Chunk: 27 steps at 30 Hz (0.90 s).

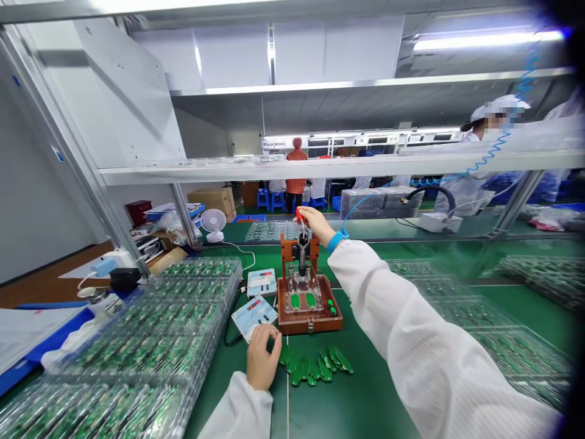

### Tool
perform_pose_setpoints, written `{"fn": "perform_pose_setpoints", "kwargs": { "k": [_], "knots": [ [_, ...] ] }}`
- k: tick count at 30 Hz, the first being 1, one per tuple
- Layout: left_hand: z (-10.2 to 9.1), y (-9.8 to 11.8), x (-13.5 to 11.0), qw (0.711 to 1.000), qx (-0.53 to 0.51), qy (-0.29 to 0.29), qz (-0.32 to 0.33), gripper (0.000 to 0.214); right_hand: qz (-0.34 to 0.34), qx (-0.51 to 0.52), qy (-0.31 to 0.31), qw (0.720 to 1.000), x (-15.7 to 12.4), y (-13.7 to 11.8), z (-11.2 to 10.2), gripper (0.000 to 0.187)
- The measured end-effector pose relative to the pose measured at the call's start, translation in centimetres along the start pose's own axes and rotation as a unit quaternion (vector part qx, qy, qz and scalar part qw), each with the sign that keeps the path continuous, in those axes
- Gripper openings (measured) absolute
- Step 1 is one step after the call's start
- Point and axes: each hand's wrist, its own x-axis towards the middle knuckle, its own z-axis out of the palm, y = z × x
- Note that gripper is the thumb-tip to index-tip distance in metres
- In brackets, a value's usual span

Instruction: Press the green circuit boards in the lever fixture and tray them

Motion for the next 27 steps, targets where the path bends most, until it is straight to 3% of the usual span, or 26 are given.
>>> {"fn": "perform_pose_setpoints", "kwargs": {
  "k": [3, 11, 18, 27],
  "knots": [
    [0.2, 0.0, 0.1, 1.0, -0.009, -0.012, -0.006, 0.023, -0.064, -0.004, 0.015, 0.998, -1.6, -1.7, -0.3, 0.037],
    [0.2, 0.4, 0.3, 0.998, -0.038, -0.038, -0.018, 0.025, -0.212, -0.122, 0.03, 0.969, -10.6, -4.2, -1.4, 0.034],
    [0.3, 0.5, 0.2, 0.995, -0.05, -0.064, -0.055, 0.029, -0.246, -0.172, 0.035, 0.953, -14.1, -2.7, -0.6, 0.032],
    [0.2, 0.9, 0.1, 0.993, -0.049, -0.064, -0.082, 0.031, -0.262, -0.12, 0.059, 0.956, -15.7, 0.5, -0.2, 0.028]
  ]
}}
